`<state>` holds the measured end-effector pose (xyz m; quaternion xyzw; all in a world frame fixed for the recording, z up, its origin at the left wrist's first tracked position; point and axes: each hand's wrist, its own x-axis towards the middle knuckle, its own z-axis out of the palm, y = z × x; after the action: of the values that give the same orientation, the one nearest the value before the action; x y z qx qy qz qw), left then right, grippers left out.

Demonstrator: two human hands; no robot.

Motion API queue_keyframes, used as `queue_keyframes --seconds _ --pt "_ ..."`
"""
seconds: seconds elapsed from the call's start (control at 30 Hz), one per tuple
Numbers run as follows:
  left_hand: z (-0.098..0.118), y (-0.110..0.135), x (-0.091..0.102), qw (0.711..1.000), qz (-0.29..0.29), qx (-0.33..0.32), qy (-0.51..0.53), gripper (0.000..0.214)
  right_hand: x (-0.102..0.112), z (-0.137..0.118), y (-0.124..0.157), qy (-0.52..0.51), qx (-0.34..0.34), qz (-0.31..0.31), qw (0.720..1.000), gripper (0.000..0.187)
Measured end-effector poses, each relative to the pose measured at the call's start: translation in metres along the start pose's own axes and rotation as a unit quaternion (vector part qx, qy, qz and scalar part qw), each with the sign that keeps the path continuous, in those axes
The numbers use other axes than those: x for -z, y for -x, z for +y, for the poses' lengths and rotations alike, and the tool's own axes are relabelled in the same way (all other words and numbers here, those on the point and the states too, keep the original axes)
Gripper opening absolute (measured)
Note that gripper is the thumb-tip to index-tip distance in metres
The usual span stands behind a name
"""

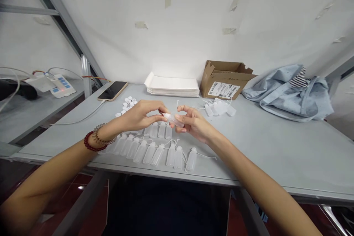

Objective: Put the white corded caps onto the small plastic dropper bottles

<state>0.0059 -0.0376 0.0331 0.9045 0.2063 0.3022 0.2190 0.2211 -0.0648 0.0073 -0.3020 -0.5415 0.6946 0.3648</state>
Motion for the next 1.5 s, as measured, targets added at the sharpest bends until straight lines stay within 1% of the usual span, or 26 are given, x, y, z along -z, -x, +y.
queue_keyframes --seconds 0.07,0.13,0.2,0.27,0.37,0.47,0.53,0.6,0.67,0.77,0.83,0.9,1.0,1.07,1.13,1.23,1.33,1.47,1.5 --pt "-0.001 -0.001 0.001 1.0 0.003 0.021 0.011 0.015 -0.002 0.0 0.001 0.023 0.02 0.009 0.999 0.03" --pt "-0.002 -0.002 0.001 0.997 0.001 0.077 0.023 0.026 -0.006 -0.001 0.002 0.082 0.059 0.027 0.995 0.028" --pt "-0.003 -0.003 0.0 0.99 -0.016 0.134 0.038 0.041 -0.011 -0.002 0.004 0.153 0.097 0.051 0.982 0.027" --pt "-0.003 -0.004 -0.001 0.984 -0.041 0.163 0.059 0.048 -0.014 -0.002 0.006 0.2 0.117 0.066 0.971 0.027" --pt "-0.003 -0.006 -0.003 0.978 -0.06 0.175 0.092 0.046 -0.014 -0.002 0.006 0.206 0.112 0.056 0.971 0.027" --pt "0.0 -0.008 -0.002 0.972 -0.076 0.195 0.11 0.043 -0.008 -0.001 0.005 0.172 0.098 0.038 0.979 0.026" --pt "0.002 -0.01 -0.001 0.968 -0.087 0.208 0.112 0.04 -0.003 0.0 0.003 0.152 0.089 0.04 0.984 0.027" --pt "0.001 -0.012 0.0 0.968 -0.093 0.211 0.103 0.035 0.003 0.0 0.002 0.138 0.075 0.044 0.987 0.028" --pt "-0.002 -0.017 -0.001 0.972 -0.096 0.193 0.097 0.031 0.011 0.001 0.002 0.128 0.052 0.045 0.989 0.03" --pt "-0.012 -0.03 -0.005 0.983 -0.111 0.126 0.078 0.027 0.025 0.003 0.002 0.103 0.016 0.051 0.993 0.032" --pt "-0.019 -0.044 -0.008 0.987 -0.13 0.085 0.049 0.027 0.035 0.004 0.003 0.078 0.012 0.071 0.994 0.032" --pt "-0.025 -0.058 -0.009 0.985 -0.153 0.069 0.032 0.03 0.044 0.005 0.003 0.058 0.019 0.094 0.994 0.032" --pt "-0.03 -0.076 -0.007 0.976 -0.203 0.073 0.027 0.034 0.053 0.004 0.002 0.054 0.027 0.116 0.991 0.031" --pt "-0.032 -0.084 -0.005 0.968 -0.234 0.085 0.036 0.039 0.055 0.003 0.001 0.069 0.036 0.13 0.988 0.032" --pt "-0.032 -0.09 -0.004 0.961 -0.247 0.106 0.066 0.042 0.054 -0.001 0.003 0.09 0.049 0.146 0.984 0.032" --pt "-0.028 -0.095 -0.008 0.951 -0.245 0.132 0.136 0.042 0.051 -0.01 0.013 0.137 0.062 0.169 0.974 0.029" --pt "-0.017 -0.102 -0.015 0.945 -0.232 0.146 0.179 0.041 0.054 -0.029 0.028 0.209 0.058 0.165 0.962 0.025" --pt "0.004 -0.11 -0.027 0.947 -0.19 0.171 0.196 0.041 0.072 -0.059 0.049 0.308 0.041 0.12 0.943 0.025" --pt "0.008 -0.111 -0.029 0.949 -0.173 0.177 0.195 0.039 0.078 -0.064 0.053 0.333 0.041 0.12 0.934 0.025"
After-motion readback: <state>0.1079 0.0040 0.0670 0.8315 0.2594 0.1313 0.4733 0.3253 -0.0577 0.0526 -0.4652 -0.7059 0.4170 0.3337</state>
